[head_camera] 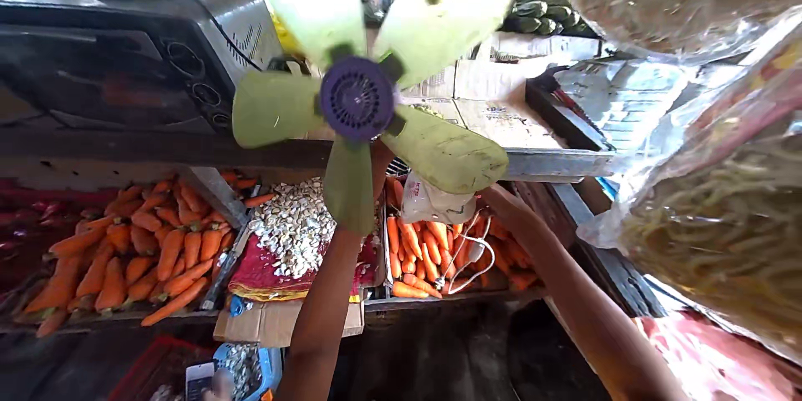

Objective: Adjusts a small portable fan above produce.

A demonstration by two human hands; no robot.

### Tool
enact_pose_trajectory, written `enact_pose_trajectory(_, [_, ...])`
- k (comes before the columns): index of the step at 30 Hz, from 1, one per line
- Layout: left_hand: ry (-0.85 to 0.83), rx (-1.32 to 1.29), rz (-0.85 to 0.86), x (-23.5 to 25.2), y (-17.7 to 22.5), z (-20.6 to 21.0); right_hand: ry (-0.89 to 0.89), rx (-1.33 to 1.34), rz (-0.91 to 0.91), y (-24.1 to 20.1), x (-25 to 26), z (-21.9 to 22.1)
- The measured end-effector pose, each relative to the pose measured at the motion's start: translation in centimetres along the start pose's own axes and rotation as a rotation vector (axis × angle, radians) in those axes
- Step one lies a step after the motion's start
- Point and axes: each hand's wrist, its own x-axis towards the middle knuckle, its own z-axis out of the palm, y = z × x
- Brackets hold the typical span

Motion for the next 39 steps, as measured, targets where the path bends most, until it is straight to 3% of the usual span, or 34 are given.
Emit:
enact_pose_trajectory(3, [0.133, 0.375, -0.274, -1.6, 6.7, 0.3, -0.061, -0.223, -0.046, -2.3, -0.8, -1.4])
enact_pose_trajectory(4, [0.164, 0.443, -0.347, -1.9, 6.7, 0.1, -0.073, -0.265, -0.044, -3.1, -0.8, -1.6])
enact_pose_trajectory(5, [0.246, 0.459, -0.231, -2.6, 3.8, -0.7, -0.107, -0.287, -0.026, -3.9, -0.5, -1.9])
enact_pose_trajectory(7, [0.271, 0.271, -0.140, -3.6, 0.5, -1.5, -0.156, -0.330, -0.030, -4.5, 0.6, -2.3])
enact_pose_trajectory(8, [0.290, 0.026, -0.151, -3.8, 0.2, -1.3, -0.169, -0.365, -0.064, -4.3, 1.2, -2.5])
enact_pose_trajectory(10, [0.369, -0.404, -0.205, -3.8, 1.2, 0.0, -0.205, -0.421, -0.122, -4.4, 1.7, -2.3])
enact_pose_trajectory(13, [0.350, -0.710, -0.220, -4.4, 2.2, 0.9, -0.263, -0.369, -0.106, -5.1, 0.0, -2.1])
enact_pose_trajectory(19, [0.434, -0.767, -0.153, -4.6, 3.0, 2.1, -0.134, -0.407, -0.050, -1.0, -4.2, -2.7])
enact_pose_trajectory(22, [0.455, -0.819, -0.004, -3.5, 3.4, 2.4, -0.404, -0.641, -0.069, 3.9, -4.6, -3.4])
enact_pose_trajectory(23, [0.467, -0.798, 0.046, -3.1, 3.8, 2.7, -0.408, -0.682, -0.073, 4.7, -4.7, -3.1])
enact_pose_trajectory(25, [0.493, -0.737, 0.066, -2.4, 4.8, 3.7, -0.183, -0.497, -0.121, 5.0, -4.8, -2.3])
enact_pose_trajectory(27, [0.514, -0.764, 0.010, -2.2, 5.6, 5.2, 0.052, -0.069, -0.135, 4.4, -3.7, -1.0])
enact_pose_trajectory(29, [0.502, -0.782, -0.058, -2.4, 6.1, 6.5, 0.139, 0.285, -0.130, 3.5, -1.8, 0.2])
enact_pose_trajectory(33, [0.481, -0.566, -0.342, -1.9, 8.2, 7.9, 0.353, 0.411, -0.122, 1.1, 1.6, 0.3])
enact_pose_trajectory(35, [0.415, -0.156, -0.468, -1.4, 9.0, 7.3, 0.424, 0.382, -0.091, -0.2, 2.7, -0.4])
enact_pose_trajectory(37, [0.233, 0.278, -0.586, -1.0, 8.9, 5.9, 0.436, 0.338, -0.107, -1.6, 3.3, -1.1])
enact_pose_trajectory(39, [0.367, 0.264, -0.575, -1.9, 8.1, 5.3, 0.403, 0.325, -0.209, -2.9, 3.7, -1.3])
